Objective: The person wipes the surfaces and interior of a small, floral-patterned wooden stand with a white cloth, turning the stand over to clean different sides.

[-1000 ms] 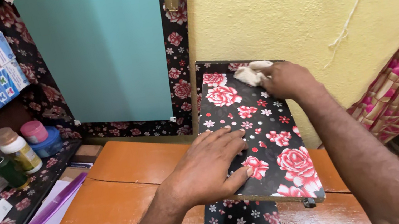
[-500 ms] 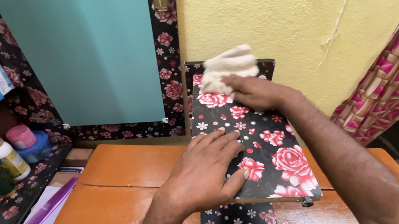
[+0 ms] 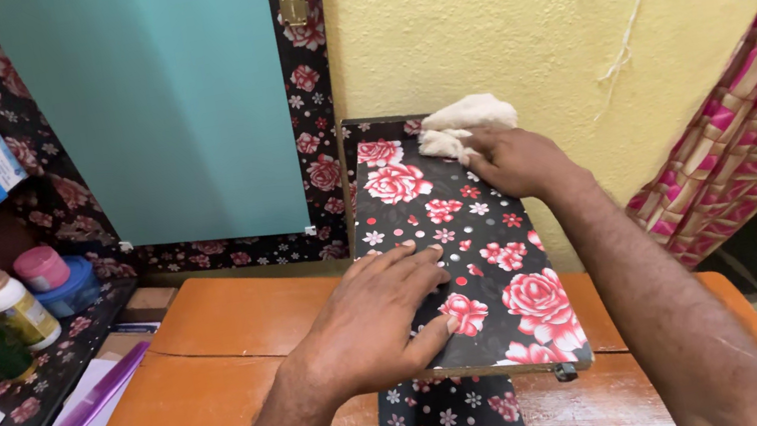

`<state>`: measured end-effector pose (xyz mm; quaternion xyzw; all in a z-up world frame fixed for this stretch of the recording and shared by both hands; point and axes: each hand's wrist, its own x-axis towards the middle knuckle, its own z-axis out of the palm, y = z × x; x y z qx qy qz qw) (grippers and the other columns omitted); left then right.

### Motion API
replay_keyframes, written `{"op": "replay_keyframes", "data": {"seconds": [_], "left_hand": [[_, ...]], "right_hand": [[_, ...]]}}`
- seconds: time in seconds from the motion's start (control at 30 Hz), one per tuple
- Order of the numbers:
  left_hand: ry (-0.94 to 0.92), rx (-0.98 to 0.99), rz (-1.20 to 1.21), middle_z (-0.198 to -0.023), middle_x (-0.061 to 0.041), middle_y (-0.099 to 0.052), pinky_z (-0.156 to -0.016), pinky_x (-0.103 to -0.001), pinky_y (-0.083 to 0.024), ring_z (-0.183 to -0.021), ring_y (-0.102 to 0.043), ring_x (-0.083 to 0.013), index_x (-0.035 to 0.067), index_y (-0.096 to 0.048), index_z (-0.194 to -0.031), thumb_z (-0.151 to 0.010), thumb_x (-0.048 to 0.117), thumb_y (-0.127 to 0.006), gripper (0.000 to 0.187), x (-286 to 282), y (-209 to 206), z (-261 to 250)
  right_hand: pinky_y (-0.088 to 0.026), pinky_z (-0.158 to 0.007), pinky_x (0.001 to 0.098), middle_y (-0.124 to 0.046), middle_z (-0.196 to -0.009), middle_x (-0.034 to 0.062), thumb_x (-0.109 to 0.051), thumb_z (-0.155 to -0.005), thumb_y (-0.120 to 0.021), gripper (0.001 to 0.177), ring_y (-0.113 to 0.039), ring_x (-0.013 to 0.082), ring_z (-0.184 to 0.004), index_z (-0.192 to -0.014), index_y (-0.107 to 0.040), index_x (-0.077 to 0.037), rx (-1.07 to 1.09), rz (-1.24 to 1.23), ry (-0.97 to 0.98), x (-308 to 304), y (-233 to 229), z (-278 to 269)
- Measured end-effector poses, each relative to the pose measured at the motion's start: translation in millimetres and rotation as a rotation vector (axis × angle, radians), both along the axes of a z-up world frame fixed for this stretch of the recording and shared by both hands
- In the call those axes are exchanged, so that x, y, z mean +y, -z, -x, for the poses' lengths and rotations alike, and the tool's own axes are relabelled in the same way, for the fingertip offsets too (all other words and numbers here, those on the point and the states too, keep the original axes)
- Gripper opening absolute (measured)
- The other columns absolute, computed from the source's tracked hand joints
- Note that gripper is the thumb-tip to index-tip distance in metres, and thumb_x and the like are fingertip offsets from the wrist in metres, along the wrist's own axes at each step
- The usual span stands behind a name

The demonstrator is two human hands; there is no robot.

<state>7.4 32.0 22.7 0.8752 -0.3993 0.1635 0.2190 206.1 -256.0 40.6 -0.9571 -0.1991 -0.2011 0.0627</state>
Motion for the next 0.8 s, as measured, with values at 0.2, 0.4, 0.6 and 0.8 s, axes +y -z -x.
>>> {"op": "replay_keyframes", "data": {"seconds": [0.2, 0.4, 0.6, 0.8], "left_hand": [[-0.014, 0.011, 0.010, -0.148, -0.017, -0.055, -0.118, -0.051, -0.027, -0.143, -0.041, -0.0363, 0.005, -0.064, -0.129, -0.089, 0.041, -0.060, 0.055, -0.4, 1.4, 0.5], [-0.027, 0.023, -0.006, -0.155, -0.018, -0.045, -0.120, -0.050, -0.026, -0.145, -0.039, -0.0360, 0.005, -0.059, -0.135, -0.088, 0.042, -0.060, 0.059, 0.3, -0.8, 0.4], [-0.131, 0.047, 0.002, -0.168, -0.025, -0.001, -0.119, -0.050, -0.013, -0.155, -0.008, -0.0424, 0.008, -0.030, -0.155, -0.085, 0.043, -0.065, 0.086, -1.9, -5.4, 4.7], [-0.169, 0.003, -0.071, -0.167, -0.020, -0.012, -0.121, -0.059, -0.006, -0.155, -0.012, -0.0364, 0.008, -0.017, -0.160, -0.094, 0.050, -0.056, 0.087, -6.4, -3.5, 2.3]], "right_hand": [[-0.053, -0.096, 0.0503, -0.074, -0.116, 0.0174, -0.038, -0.098, -0.051, 0.040, -0.069, 0.0362, -0.110, -0.126, -0.071, -0.017, 0.036, 0.033, 0.207, -0.9, -3.5, 13.0], [-0.051, -0.100, 0.0488, -0.068, -0.125, 0.0241, -0.035, -0.100, -0.048, 0.045, -0.065, 0.0396, -0.116, -0.128, -0.065, -0.006, 0.010, 0.112, 0.005, 24.8, 4.5, 34.7], [-0.040, -0.115, 0.0449, -0.055, -0.144, 0.0258, -0.032, -0.100, -0.048, 0.046, -0.052, 0.0395, -0.136, -0.133, -0.062, -0.001, 0.026, 0.115, -0.308, 53.6, 3.6, 112.9], [-0.036, -0.119, 0.0420, -0.046, -0.156, 0.0185, -0.028, -0.101, -0.049, 0.043, -0.045, 0.0350, -0.144, -0.134, -0.059, -0.003, 0.176, -0.042, -0.372, 67.3, -11.3, 195.6]]}}
